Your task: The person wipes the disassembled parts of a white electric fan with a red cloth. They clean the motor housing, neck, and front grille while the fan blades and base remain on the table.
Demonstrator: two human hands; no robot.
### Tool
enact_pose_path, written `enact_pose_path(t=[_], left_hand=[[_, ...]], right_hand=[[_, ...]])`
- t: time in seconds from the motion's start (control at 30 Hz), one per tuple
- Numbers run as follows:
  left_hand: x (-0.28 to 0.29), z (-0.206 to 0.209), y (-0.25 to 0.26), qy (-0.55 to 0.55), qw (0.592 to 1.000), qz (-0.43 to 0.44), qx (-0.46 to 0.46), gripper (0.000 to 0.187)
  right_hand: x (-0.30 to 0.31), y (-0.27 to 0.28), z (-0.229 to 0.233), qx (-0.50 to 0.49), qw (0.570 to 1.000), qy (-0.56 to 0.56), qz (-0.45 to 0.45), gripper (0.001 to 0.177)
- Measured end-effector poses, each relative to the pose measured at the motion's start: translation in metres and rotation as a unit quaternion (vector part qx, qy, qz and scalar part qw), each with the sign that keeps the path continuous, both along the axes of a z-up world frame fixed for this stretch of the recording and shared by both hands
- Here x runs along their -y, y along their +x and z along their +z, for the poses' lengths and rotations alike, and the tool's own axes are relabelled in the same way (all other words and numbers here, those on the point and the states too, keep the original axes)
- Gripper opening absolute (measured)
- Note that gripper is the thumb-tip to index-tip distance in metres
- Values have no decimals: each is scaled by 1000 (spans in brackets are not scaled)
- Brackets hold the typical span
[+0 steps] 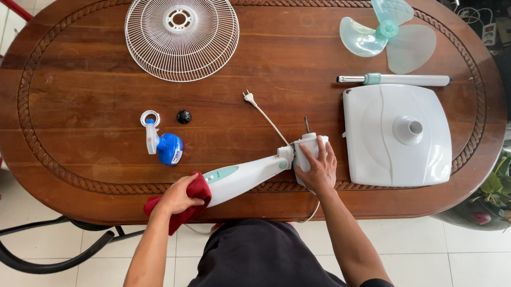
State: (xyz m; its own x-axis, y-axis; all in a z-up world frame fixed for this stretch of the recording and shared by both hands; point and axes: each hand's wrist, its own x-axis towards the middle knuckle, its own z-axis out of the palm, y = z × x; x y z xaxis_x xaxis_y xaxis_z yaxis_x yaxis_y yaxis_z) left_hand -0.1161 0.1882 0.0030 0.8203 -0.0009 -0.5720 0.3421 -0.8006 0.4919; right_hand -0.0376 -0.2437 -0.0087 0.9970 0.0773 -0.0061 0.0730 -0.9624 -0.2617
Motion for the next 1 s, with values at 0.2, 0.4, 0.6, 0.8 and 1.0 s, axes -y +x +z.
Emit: enact_pose_path(t=[0.2, 0.4, 0.6, 0.8, 1.0], left_hand=[[-14, -18, -33, -30, 997, 15, 70, 75], [19, -12, -14, 29, 995, -86, 48, 90], [82, 12, 0, 138, 962, -233, 35, 98], [125, -5, 15, 120, 937, -290, 154, 89], [114, -35, -11, 43, 897, -282, 336, 61]], right_hand=[[0, -1, -1, -11, 1000, -5, -3, 75], [-1, 2, -4, -11, 1000, -17, -2, 77], [-1, 1, -8, -11, 999, -31, -2, 78], [2, -2, -7, 9, 1000, -9, -6, 74], [-2, 2, -7, 11, 1000, -10, -7, 74]])
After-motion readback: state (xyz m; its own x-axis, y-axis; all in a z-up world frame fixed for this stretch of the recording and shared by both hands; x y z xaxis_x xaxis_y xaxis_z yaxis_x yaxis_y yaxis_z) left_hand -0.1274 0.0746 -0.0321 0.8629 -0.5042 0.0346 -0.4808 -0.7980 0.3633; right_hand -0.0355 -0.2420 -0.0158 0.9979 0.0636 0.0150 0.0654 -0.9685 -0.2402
